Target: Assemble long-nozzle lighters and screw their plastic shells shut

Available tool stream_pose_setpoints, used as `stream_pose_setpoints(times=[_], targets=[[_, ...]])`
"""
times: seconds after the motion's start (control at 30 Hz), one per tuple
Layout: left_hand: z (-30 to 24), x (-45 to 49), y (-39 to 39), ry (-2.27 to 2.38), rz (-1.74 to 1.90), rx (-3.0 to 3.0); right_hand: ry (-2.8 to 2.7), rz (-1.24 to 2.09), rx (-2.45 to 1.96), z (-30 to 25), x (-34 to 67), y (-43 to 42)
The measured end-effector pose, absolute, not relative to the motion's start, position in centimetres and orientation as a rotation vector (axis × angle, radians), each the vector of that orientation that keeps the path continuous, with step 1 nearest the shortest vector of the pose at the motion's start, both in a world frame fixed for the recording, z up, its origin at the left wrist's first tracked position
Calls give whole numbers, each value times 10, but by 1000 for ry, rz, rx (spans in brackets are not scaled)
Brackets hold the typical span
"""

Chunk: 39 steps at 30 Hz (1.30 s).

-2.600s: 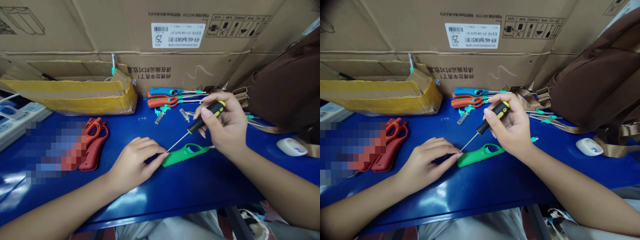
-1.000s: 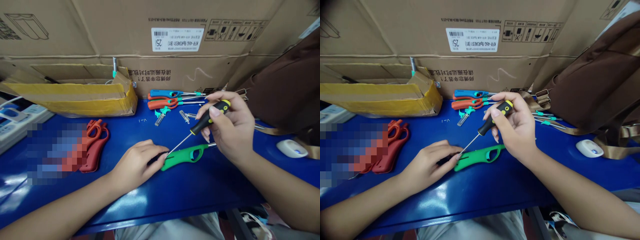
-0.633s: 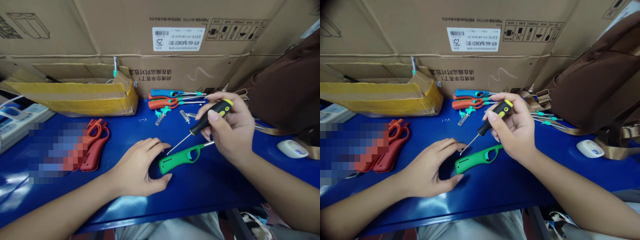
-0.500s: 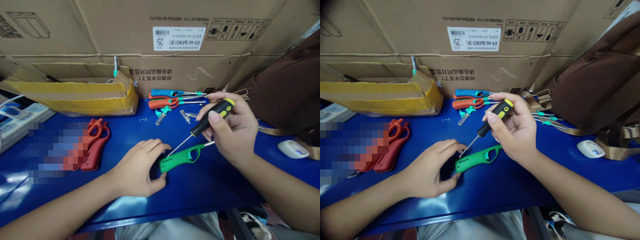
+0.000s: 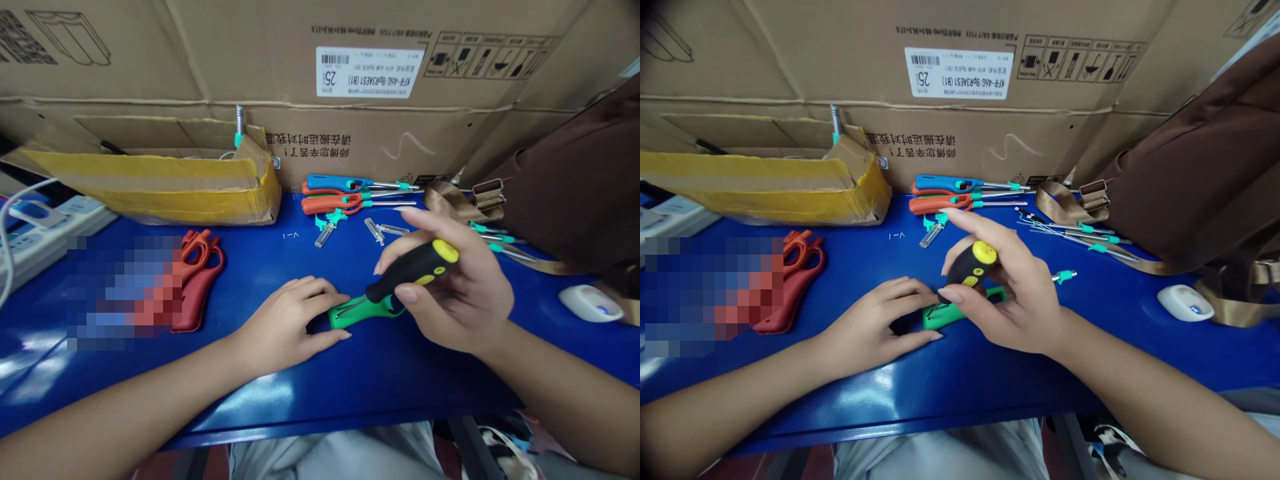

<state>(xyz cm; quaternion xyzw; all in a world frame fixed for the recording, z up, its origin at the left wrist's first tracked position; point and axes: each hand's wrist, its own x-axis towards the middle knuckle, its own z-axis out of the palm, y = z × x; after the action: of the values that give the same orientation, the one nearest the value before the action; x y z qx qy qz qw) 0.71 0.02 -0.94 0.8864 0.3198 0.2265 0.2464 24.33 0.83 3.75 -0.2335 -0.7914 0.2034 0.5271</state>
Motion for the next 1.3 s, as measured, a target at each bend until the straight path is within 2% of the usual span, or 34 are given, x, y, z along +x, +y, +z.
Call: stream_pose_setpoints(times=[0.7,1.3], targets=[[-9,9,0,876,627,2413,-2004,371,-533,44,247,8],[-9,9,-1,873,619,2404,-2031,416,-524,41,245,8]])
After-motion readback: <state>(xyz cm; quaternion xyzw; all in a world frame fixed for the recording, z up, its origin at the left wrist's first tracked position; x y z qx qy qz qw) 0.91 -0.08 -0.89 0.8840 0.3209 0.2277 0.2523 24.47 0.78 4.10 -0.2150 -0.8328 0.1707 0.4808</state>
